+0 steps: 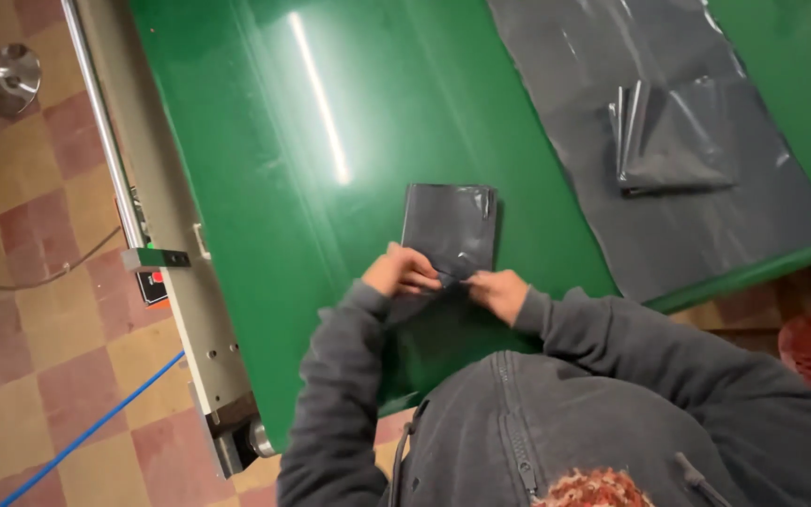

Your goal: Folding plastic bags coming off a conveyor belt and placing them into a collection bin.

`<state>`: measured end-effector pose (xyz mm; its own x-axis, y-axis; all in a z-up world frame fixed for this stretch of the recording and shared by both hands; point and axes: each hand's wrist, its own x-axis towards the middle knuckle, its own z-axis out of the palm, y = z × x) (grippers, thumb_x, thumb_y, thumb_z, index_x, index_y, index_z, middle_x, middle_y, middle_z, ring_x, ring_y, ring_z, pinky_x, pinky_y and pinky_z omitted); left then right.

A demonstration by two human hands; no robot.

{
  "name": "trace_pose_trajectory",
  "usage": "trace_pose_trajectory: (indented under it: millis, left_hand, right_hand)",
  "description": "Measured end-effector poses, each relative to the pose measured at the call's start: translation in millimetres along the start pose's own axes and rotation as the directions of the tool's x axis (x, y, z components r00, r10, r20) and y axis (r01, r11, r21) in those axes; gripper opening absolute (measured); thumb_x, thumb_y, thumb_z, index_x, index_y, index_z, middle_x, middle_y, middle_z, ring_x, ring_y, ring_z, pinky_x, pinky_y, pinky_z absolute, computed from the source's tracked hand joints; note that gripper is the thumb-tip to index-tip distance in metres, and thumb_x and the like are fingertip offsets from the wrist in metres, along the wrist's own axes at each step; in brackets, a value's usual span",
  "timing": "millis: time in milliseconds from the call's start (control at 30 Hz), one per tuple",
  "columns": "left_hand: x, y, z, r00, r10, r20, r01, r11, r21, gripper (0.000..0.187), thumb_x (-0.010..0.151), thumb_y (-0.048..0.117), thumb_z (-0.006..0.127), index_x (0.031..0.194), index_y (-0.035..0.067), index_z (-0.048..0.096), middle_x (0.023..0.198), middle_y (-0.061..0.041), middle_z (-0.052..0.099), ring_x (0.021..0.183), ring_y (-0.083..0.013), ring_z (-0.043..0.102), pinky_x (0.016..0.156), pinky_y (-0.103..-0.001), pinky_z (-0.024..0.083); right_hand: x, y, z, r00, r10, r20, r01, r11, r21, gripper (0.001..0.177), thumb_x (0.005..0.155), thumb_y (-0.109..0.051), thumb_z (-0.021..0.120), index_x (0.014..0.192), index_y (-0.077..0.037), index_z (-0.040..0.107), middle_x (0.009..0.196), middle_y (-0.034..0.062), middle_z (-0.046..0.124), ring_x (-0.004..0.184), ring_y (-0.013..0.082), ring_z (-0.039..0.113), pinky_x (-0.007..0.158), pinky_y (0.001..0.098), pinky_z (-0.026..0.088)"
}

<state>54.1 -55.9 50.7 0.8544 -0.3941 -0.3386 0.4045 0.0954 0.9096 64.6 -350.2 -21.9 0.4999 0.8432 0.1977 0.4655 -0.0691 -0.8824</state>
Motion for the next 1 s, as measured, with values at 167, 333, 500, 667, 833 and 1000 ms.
trace_pose_trajectory:
  millis: [167, 333, 500, 667, 833, 1000]
  left_hand:
    - [49, -17, -40, 0.861, -0.274, -0.429, 0.366, 0.919, 0.148, 0.058, 0.096, 0.059, 0.05, 0.101, 0.005, 0.071, 0.09, -0.006, 0.074, 0.074, -0.0185, 0.065, 0.067, -0.035, 0.051]
    - [52, 40, 32, 0.684, 0.188, -0.705, 0.521, 0.55, 0.653, 0.057, 0.087, 0.056, 0.069, 0.105, 0.003, 0.058, 0.091, -0.013, 0.071, 0.081, -0.0344, 0.064, 0.074, -0.047, 0.052]
    - [52, 40, 64, 0.572, 0.771, -0.28, 0.071, 0.293, 0.953, 0.02, 0.098, 0.017, 0.064, 0.109, 0.003, 0.055, 0.102, -0.019, 0.058, 0.093, -0.0427, 0.061, 0.081, -0.049, 0.051]
    - [94, 106, 184, 0.595, 0.685, -0.422, -0.187, 0.628, 0.756, 0.017, 0.101, 0.018, 0.062, 0.109, 0.005, 0.055, 0.095, -0.02, 0.062, 0.084, -0.0431, 0.064, 0.076, -0.046, 0.054]
    - [232, 111, 264, 0.629, 0.546, -0.553, -0.108, 0.766, 0.634, 0.029, 0.102, 0.03, 0.059, 0.118, 0.006, 0.053, 0.098, -0.022, 0.069, 0.087, -0.0461, 0.067, 0.076, -0.051, 0.054]
    - [312, 62, 279, 0.712, 0.457, -0.534, 0.21, 0.586, 0.782, 0.043, 0.098, 0.042, 0.057, 0.117, 0.004, 0.05, 0.106, -0.026, 0.07, 0.089, -0.0509, 0.066, 0.075, -0.058, 0.052]
  right_hand:
    - [41, 21, -34, 0.565, 0.804, -0.187, -0.493, 0.511, 0.704, 0.031, 0.106, -0.026, 0.053, 0.127, -0.005, 0.063, 0.108, 0.0115, 0.074, 0.096, 0.0287, 0.071, 0.088, 0.0452, 0.06]
    - [59, 16, -46, 0.37, 0.928, 0.049, -0.356, 0.093, 0.93, 0.03, 0.1, -0.028, 0.052, 0.122, -0.009, 0.061, 0.101, 0.0054, 0.072, 0.082, 0.0192, 0.071, 0.073, 0.0379, 0.059]
    - [34, -1, -52, 0.554, 0.77, -0.316, -0.523, 0.617, 0.588, 0.034, 0.103, -0.033, 0.061, 0.105, 0.001, 0.056, 0.086, 0.0076, 0.063, 0.07, 0.018, 0.061, 0.062, 0.0373, 0.053]
    - [-23, -45, -158, 0.376, 0.301, -0.877, -0.34, 0.925, 0.171, 0.042, 0.102, -0.019, 0.068, 0.135, -0.001, 0.05, 0.106, 0.0102, 0.066, 0.093, 0.0154, 0.064, 0.083, 0.0326, 0.053]
    - [-73, -20, -299, 0.245, 0.316, -0.917, -0.541, 0.829, 0.141, 0.036, 0.102, -0.018, 0.071, 0.131, -0.002, 0.057, 0.084, 0.0178, 0.064, 0.074, 0.0236, 0.059, 0.067, 0.0377, 0.051]
    - [-113, 48, -351, 0.384, 0.181, -0.905, -0.674, 0.726, -0.14, 0.018, 0.106, -0.02, 0.065, 0.11, -0.007, 0.053, 0.074, 0.0109, 0.066, 0.069, 0.0342, 0.067, 0.062, 0.0464, 0.049]
